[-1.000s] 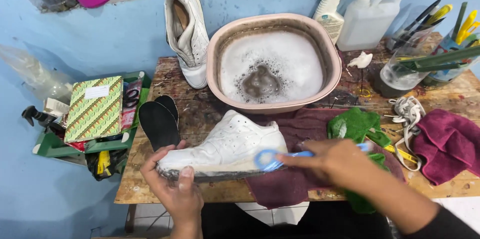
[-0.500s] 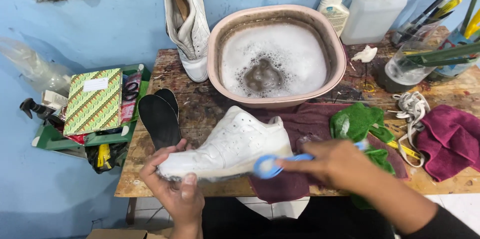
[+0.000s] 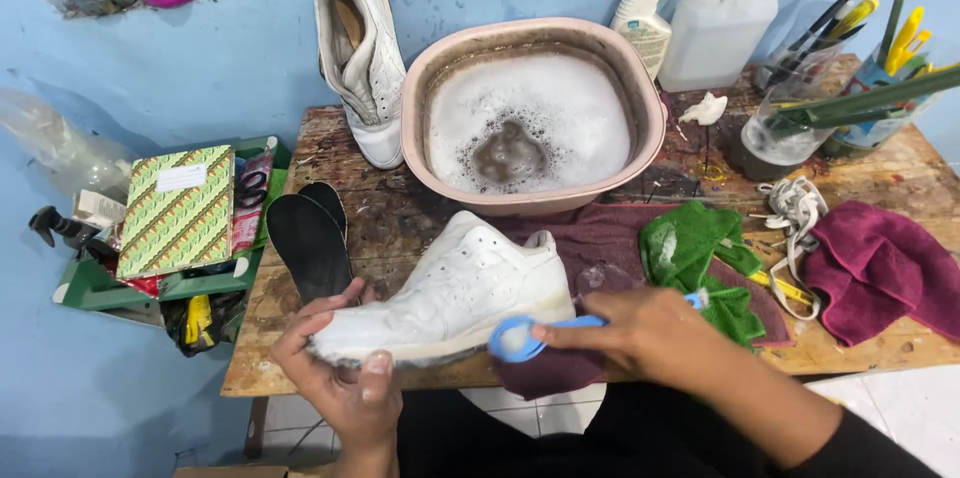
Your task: Cleaning white sneakers using a brush, soapy water, and a cloth
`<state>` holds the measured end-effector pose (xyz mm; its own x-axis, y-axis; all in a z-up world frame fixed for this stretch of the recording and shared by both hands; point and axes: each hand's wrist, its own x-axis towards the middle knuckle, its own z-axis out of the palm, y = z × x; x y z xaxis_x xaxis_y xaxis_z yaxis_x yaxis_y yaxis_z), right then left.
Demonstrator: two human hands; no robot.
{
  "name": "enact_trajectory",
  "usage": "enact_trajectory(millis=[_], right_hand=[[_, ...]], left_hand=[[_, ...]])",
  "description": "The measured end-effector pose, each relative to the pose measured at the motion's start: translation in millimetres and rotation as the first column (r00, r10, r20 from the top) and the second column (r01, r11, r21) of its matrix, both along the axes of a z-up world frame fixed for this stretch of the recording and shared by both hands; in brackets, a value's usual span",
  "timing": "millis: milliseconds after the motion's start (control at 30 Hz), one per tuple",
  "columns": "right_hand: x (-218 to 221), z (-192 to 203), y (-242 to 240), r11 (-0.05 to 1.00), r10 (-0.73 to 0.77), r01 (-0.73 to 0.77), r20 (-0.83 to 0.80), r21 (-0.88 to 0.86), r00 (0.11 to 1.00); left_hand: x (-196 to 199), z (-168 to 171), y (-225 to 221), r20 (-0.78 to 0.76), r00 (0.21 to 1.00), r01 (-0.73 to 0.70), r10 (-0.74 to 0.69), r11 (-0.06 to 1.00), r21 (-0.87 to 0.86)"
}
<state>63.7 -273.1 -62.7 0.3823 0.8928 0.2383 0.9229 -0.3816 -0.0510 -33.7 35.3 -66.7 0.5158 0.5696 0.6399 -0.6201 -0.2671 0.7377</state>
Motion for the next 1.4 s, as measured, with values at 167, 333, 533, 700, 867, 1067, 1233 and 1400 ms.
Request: enact_trajectory(millis=[167, 333, 533, 700, 867, 1067, 1233, 1400], right_hand=[[26.0, -1.8, -63.9, 0.829, -0.373, 0.387, 0.117, -0.404, 0.920], [34.4, -31.5, -109.8, 0.640, -0.641, 0.710, 0.307, -0.293, 0.704], [52.7, -69.8, -97.4, 0.630, -0.751, 0.777, 0.258, 0.006, 0.607], [67.9, -100.9, -95.0, 0.616, -0.785, 0.780, 0.170, 0.112, 0.596], [70.7, -117.2, -103.2, 0.689, -0.694, 0.643, 0.048, 0.333, 0.718], [65.5, -106.3, -100.1, 0.720, -0.634, 0.570, 0.042, 0.396, 0.772], [58.6, -98.7, -96.6, 0.661, -0.704, 0.649, 0.014, 0.377, 0.710], [53.6, -99.8, -95.0, 0.625, -0.734, 0.653, 0.037, 0.429, 0.678]], left_hand=[[-3.5, -7.0, 4.0, -0.040, 0.999, 0.006, -0.009, 0.995, -0.096], [-8.9, -4.8, 10.5, -0.174, 0.985, -0.018, 0.004, 0.997, -0.075], [-18.9, 7.7, 11.7, -0.486, 0.871, -0.095, -0.075, 0.944, -0.316], [-16.8, -23.1, 27.2, -0.541, 0.841, -0.209, 0.006, 0.925, -0.316], [-17.5, -13.2, 14.2, -0.547, 0.832, -0.196, -0.091, 0.875, -0.444], [-35.9, -32.2, -1.5, -0.390, 0.921, -0.147, 0.022, 0.945, -0.292], [-53.6, -42.7, -0.5, 0.165, 0.984, 0.031, -0.062, 0.983, 0.183], [-74.8, 3.9, -26.0, 0.138, 0.973, -0.203, 0.185, 0.970, 0.135]])
